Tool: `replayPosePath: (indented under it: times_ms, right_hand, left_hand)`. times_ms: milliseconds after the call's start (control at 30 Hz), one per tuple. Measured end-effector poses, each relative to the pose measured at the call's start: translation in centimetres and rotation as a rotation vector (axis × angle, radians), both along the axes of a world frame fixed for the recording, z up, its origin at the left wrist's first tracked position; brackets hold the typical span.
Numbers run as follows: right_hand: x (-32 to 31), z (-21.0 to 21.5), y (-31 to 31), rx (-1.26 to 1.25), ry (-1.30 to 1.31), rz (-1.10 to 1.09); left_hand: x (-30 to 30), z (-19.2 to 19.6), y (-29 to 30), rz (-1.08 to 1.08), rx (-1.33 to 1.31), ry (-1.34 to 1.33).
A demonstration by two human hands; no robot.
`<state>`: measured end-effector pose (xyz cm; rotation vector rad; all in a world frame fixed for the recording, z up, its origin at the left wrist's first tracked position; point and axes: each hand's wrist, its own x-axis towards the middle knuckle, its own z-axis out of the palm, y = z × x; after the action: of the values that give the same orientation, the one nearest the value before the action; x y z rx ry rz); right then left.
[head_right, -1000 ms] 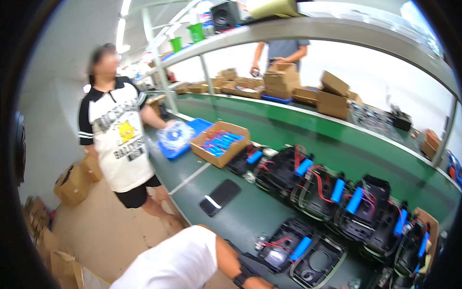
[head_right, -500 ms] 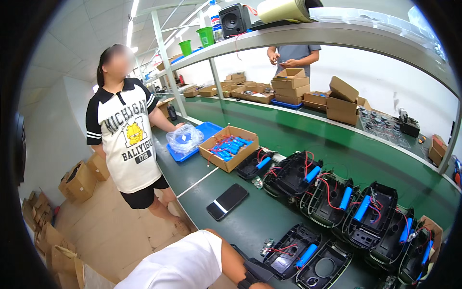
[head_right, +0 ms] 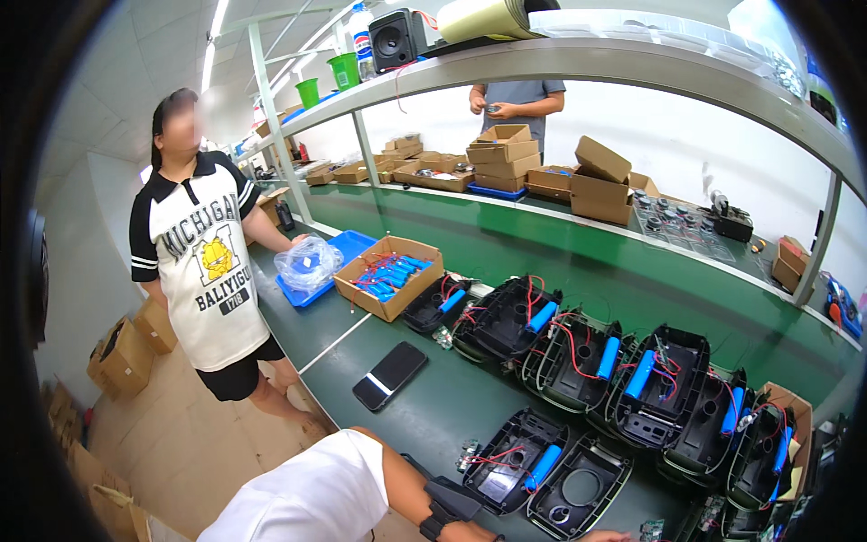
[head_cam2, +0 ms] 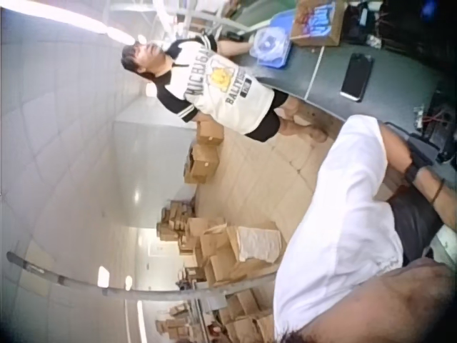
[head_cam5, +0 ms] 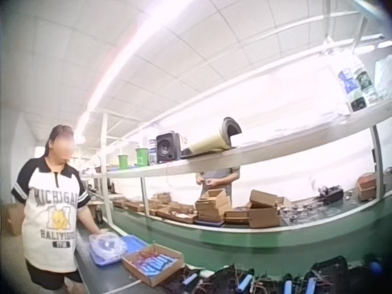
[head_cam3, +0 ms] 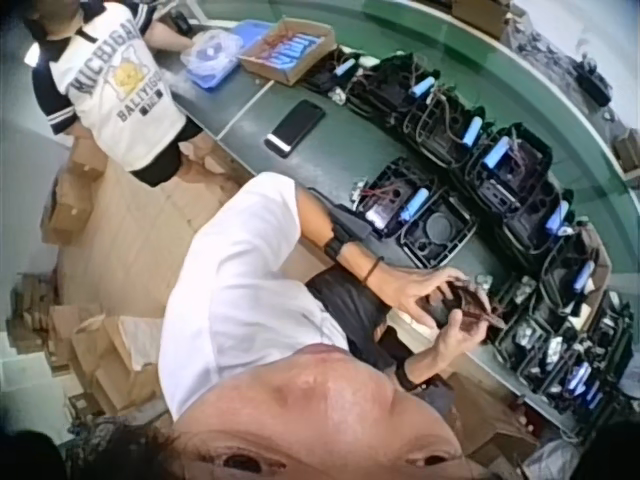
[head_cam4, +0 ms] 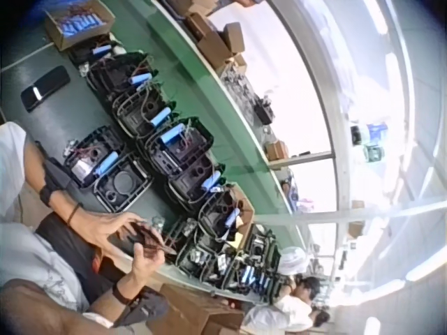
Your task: The person is assembling electronic components, specifically connecting wires and installing circuit boards into green plastic housings.
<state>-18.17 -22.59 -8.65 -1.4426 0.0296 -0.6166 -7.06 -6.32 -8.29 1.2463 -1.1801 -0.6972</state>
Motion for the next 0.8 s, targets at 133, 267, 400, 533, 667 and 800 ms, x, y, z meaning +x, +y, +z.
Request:
replayPosePath:
  times_ms: [133, 267, 400, 533, 667, 800]
  right_hand:
    - [-0.2, -0.2, 0.0, 0.008, 0.084, -0.014]
    - [0.7, 1.0, 0.6, 0.028, -0.043, 0.069]
    - [0.5, 0.9, 0.4, 0.064, -0.027, 0.05]
    - [0.1, 0.1, -0.2, 0.033, -0.014, 0.017]
    - [-0.1, 0.0, 0.4, -0.01, 0.04, -0.09]
    - [0.3, 0.5, 0.4, 0.029, -0.031, -0.113]
  left_hand:
    - [0.1, 0.4, 0.2, -0.022, -0.015, 0.059]
    - [0.2, 1.1, 0.4, -0.032, 0.022, 0.093]
    - [0.1, 1.4, 0.5, -0.017, 0.011, 0.047]
    - [0.3, 1.7, 0.3, -0.069, 0.06, 0.147]
    - [0.3, 1.9, 0.6, 0.003, 0.025, 0.034]
    - [0.8, 3.0, 0.7, -0.096, 0.148, 0.103]
